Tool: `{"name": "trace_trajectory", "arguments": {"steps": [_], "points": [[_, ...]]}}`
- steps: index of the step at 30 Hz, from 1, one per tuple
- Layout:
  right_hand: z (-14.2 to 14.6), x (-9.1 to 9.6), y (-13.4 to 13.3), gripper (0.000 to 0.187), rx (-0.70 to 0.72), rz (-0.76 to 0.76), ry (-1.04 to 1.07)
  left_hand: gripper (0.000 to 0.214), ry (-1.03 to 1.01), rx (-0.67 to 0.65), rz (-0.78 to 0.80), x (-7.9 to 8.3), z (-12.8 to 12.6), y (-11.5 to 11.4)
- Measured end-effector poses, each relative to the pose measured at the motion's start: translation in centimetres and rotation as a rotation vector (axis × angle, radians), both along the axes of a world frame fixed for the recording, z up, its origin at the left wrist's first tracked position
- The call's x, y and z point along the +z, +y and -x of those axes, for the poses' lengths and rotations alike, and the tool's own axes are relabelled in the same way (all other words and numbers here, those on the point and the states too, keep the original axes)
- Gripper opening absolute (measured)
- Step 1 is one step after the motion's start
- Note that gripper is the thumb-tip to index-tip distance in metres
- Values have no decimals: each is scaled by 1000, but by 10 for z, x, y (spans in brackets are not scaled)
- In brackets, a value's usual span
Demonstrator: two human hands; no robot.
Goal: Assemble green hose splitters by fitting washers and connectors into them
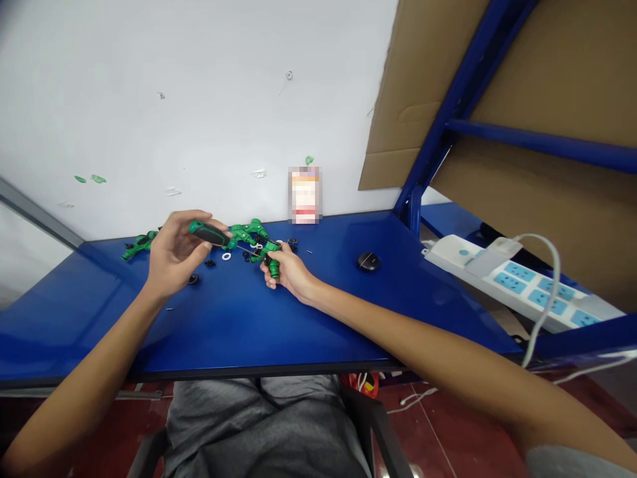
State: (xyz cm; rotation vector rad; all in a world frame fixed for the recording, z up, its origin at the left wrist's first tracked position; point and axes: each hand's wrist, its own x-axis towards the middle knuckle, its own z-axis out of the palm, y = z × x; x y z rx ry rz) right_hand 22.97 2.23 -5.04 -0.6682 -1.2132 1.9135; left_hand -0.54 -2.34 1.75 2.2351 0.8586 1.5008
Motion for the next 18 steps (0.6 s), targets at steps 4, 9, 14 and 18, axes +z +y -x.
{"name": "trace_trajectory", "arguments": {"steps": [4,9,14,18], "points": [[1,-1,-1,34,-16,-2,-12,40,254,166,-170,3,-4,-9],[2,-4,-1,33,-32,-11,-25,21,382,363,-280,8,-6,-12],[2,-4,0,33,-38,-4,-22,17,311,102,-185,9,-2,-10],[2,-4,0,33,-29,1,-25,26,363,282,-168,3,-1,-10]]}}
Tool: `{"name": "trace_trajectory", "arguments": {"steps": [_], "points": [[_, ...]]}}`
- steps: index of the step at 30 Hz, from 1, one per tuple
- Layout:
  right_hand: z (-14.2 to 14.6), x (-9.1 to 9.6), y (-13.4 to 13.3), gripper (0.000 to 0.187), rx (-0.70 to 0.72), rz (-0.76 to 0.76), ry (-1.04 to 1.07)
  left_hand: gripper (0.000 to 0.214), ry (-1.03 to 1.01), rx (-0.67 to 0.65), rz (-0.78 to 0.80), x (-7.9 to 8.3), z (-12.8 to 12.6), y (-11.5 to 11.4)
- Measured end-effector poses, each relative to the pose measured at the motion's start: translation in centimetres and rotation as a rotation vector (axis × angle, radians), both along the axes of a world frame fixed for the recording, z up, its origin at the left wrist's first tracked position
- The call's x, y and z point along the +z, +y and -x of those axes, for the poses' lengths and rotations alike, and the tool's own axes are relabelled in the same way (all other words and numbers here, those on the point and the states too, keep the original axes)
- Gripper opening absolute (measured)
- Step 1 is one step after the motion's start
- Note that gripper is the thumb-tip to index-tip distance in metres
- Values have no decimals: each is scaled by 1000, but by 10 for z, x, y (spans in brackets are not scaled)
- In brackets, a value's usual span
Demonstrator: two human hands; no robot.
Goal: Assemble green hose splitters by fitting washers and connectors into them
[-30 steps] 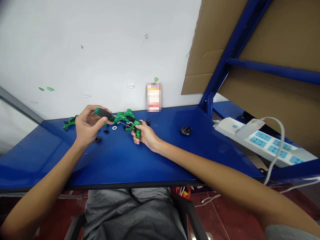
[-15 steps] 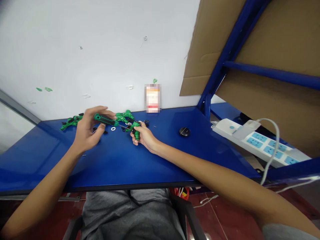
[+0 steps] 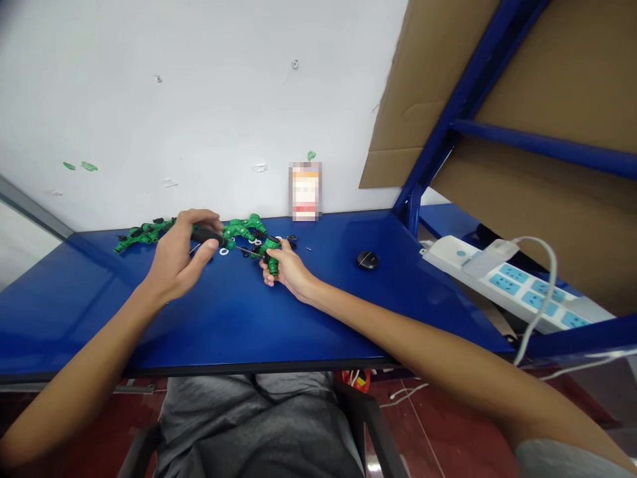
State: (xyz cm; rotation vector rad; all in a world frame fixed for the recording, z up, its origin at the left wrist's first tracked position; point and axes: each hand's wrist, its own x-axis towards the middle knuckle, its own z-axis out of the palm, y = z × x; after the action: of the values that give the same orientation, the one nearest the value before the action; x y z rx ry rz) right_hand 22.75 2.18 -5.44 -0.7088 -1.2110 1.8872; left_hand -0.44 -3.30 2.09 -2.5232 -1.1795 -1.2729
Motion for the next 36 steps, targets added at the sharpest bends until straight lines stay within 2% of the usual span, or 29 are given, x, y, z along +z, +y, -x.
{"name": "trace_trajectory", "arguments": {"steps": [2,3,6,8,12,14,18,21,23,26,28,32,36], "points": [[0,0,1,34,-4,3,1,21,49,90,-32,0,2,-1],[0,0,1,34,-8,6,4,19,78,75,-28,2,3,-1],[0,-1,2,37,-24,16,18,22,128,-97,57,8,8,-3],[0,-1,3,38,-29,17,18,25,135,-142,98,11,10,-3],[0,-2,2,38,-41,5,0,28,194,34,68,10,12,-3],[0,-2,1,37,-57,6,-4,24,225,63,61,8,12,-1],[0,-1,0,36,-71,15,-14,13,277,-109,49,11,14,0],[0,-1,0,35,-70,11,-14,18,277,-205,53,14,12,-2],[0,-1,-1,36,-69,0,-18,17,282,-158,55,14,10,-4],[1,-1,-1,36,-79,-29,-28,31,273,48,49,12,10,-4],[0,1,0,35,-110,-59,-38,25,269,87,36,9,12,-2],[-6,4,5,35,-167,-114,-51,17,272,-65,5,6,14,2],[-11,5,10,35,-180,-152,-65,13,266,-151,-25,4,10,3]]}}
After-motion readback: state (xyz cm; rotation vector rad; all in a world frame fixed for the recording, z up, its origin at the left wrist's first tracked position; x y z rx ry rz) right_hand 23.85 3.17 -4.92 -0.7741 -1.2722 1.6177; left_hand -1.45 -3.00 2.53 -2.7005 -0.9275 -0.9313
